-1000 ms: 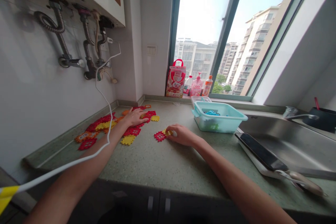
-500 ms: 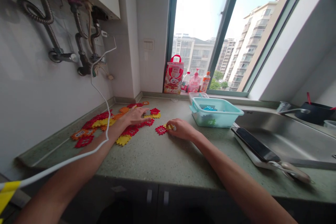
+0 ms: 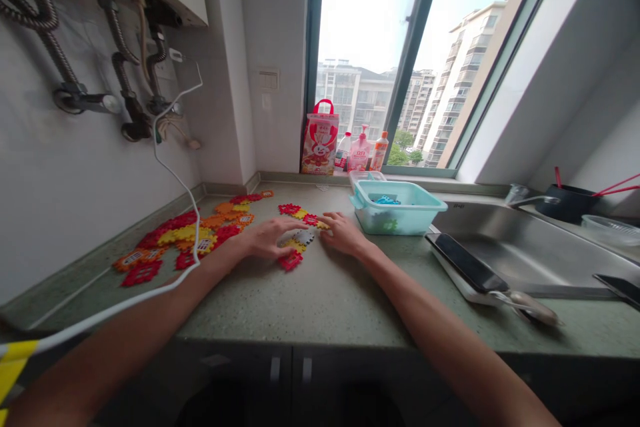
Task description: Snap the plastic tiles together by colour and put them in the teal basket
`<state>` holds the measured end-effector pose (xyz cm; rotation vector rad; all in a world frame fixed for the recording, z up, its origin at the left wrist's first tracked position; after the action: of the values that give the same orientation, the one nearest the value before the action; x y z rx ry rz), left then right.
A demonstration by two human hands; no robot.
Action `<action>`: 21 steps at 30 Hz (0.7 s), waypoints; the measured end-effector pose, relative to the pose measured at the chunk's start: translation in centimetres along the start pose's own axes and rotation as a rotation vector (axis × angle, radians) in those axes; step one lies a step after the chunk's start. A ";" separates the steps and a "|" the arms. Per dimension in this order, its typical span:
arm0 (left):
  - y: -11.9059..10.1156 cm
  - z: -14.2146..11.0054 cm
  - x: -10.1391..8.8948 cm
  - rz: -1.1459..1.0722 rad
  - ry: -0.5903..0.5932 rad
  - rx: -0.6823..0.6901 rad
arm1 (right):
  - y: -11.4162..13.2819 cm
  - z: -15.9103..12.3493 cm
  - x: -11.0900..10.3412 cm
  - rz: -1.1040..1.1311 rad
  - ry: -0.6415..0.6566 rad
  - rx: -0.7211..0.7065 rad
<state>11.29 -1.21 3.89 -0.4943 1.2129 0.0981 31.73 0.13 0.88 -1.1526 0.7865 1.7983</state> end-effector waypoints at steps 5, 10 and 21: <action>1.8 -0.4 -0.2 0.034 -0.023 -0.045 | 2.9 0.3 -0.2 0.116 -0.008 -0.225; 3.2 -0.6 0.0 0.041 -0.016 -0.073 | 4.7 0.0 -0.9 0.205 0.032 -0.287; 2.5 -0.2 0.0 0.027 -0.045 -0.061 | 4.5 0.0 -0.6 0.149 0.089 -0.058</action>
<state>10.23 0.93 3.05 -0.5263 1.1752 0.1690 27.81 -2.08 1.74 -1.2470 0.8972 1.9136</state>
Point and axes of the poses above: each hand's wrist, its own z-axis towards the middle knuckle, its own x-axis out of the palm, y = z × x, the point moved 6 cm from there along z, towards the middle knuckle, and after that the axes turned 5 degrees about -z, right-handed, at the moved point
